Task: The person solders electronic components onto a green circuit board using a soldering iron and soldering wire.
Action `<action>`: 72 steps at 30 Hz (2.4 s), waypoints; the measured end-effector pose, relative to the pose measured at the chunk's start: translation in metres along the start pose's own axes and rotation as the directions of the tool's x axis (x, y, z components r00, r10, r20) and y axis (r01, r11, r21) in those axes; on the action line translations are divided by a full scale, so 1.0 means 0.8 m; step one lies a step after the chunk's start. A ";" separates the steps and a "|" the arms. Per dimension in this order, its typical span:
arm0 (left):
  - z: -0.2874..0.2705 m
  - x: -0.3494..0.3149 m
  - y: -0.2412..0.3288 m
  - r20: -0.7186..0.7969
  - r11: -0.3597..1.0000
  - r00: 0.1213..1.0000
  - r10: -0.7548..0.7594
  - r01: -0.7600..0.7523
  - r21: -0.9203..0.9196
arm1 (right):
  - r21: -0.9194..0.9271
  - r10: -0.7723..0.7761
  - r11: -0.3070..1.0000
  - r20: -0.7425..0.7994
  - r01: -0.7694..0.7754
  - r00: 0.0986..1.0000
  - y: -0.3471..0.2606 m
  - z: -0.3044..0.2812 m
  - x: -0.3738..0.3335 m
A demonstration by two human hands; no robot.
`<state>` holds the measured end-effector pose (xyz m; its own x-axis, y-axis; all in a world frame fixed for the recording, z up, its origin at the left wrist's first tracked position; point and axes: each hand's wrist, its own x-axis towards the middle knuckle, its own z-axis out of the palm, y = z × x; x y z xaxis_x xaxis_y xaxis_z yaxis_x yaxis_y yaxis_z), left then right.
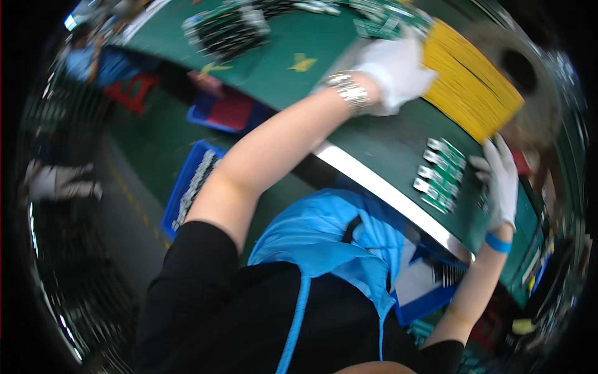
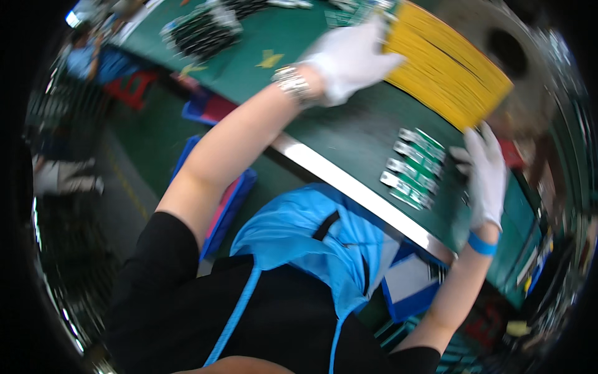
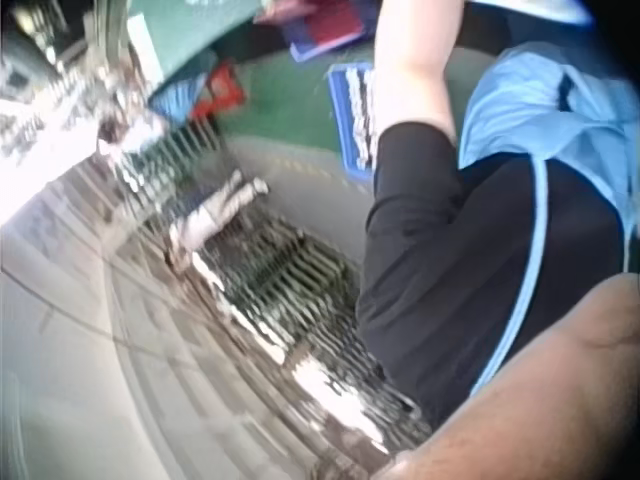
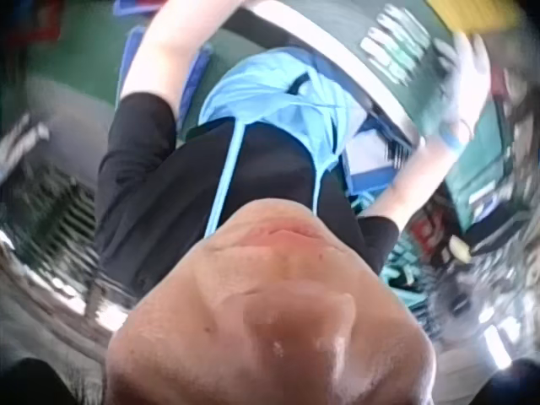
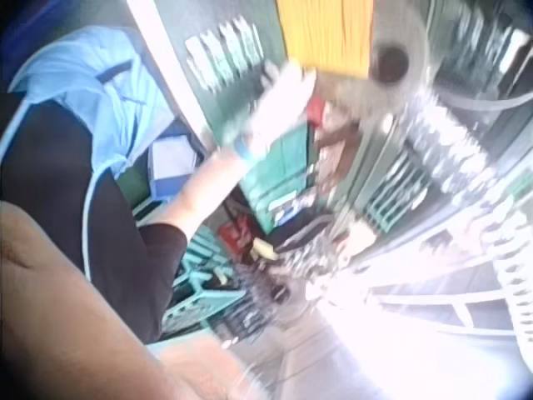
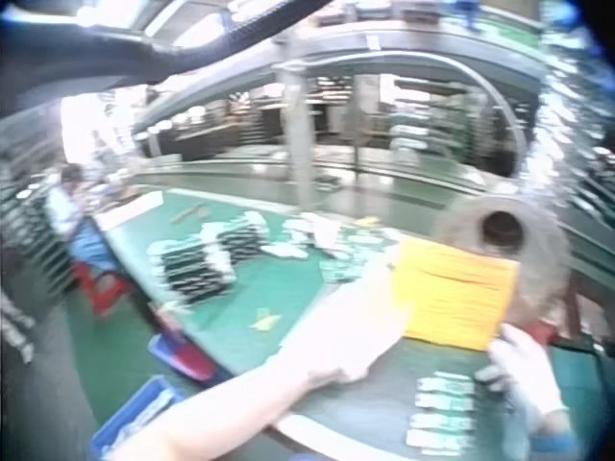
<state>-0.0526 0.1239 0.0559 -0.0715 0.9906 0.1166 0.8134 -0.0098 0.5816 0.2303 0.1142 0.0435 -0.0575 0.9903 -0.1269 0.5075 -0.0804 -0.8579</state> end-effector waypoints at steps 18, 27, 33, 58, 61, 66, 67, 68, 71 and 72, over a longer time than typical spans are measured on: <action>-0.048 -0.166 0.017 -0.333 0.535 0.466 0.820 -0.830 0.154 | 0.771 -0.216 0.635 0.239 -0.050 0.947 -0.008 -0.021 -0.033; 0.062 -0.219 0.065 -0.216 0.593 0.569 0.793 -0.803 0.064 | 0.143 -0.232 0.967 0.158 0.210 0.960 0.027 -0.030 -0.044; 0.088 -0.218 0.059 -0.065 0.575 0.573 0.817 -0.818 0.015 | -0.494 -0.119 0.854 0.114 0.161 0.986 0.016 -0.028 -0.054; 0.079 -0.218 0.040 -0.025 0.540 0.540 0.841 -0.841 0.022 | -0.521 -0.103 0.744 0.529 0.418 0.842 -0.025 0.033 0.060; 0.083 -0.217 0.039 -0.008 0.495 0.496 0.868 -0.864 0.090 | -0.374 -0.441 0.751 0.330 0.545 0.835 -0.007 0.022 0.041; 0.069 -0.212 0.022 -0.024 0.415 0.415 0.910 -0.910 0.011 | -0.327 -0.240 0.828 0.526 0.455 0.816 -0.067 -0.027 0.011; 0.065 -0.208 0.018 -0.055 0.410 0.412 0.910 -0.911 -0.031 | -0.345 -0.271 0.817 0.476 0.461 0.837 -0.071 -0.035 -0.003; 0.055 -0.202 0.013 -0.063 0.406 0.407 0.911 -0.914 -0.018 | -0.307 -0.343 0.813 0.434 0.494 0.833 -0.081 -0.040 -0.014; -0.003 -0.163 0.010 -0.356 0.323 0.239 0.904 -0.925 0.199 | -0.154 -0.572 0.779 0.224 0.608 0.789 -0.090 -0.051 -0.047; -0.016 -0.163 0.016 -0.443 0.544 0.429 0.787 -0.822 0.171 | 0.058 -0.568 0.821 0.184 0.568 0.802 -0.088 -0.049 -0.051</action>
<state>-0.0404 -0.0075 0.0585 0.3539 0.3567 0.8646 0.5999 -0.7958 0.0827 0.2310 0.0835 0.1285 -0.4927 0.8190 0.2940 0.3344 0.4901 -0.8050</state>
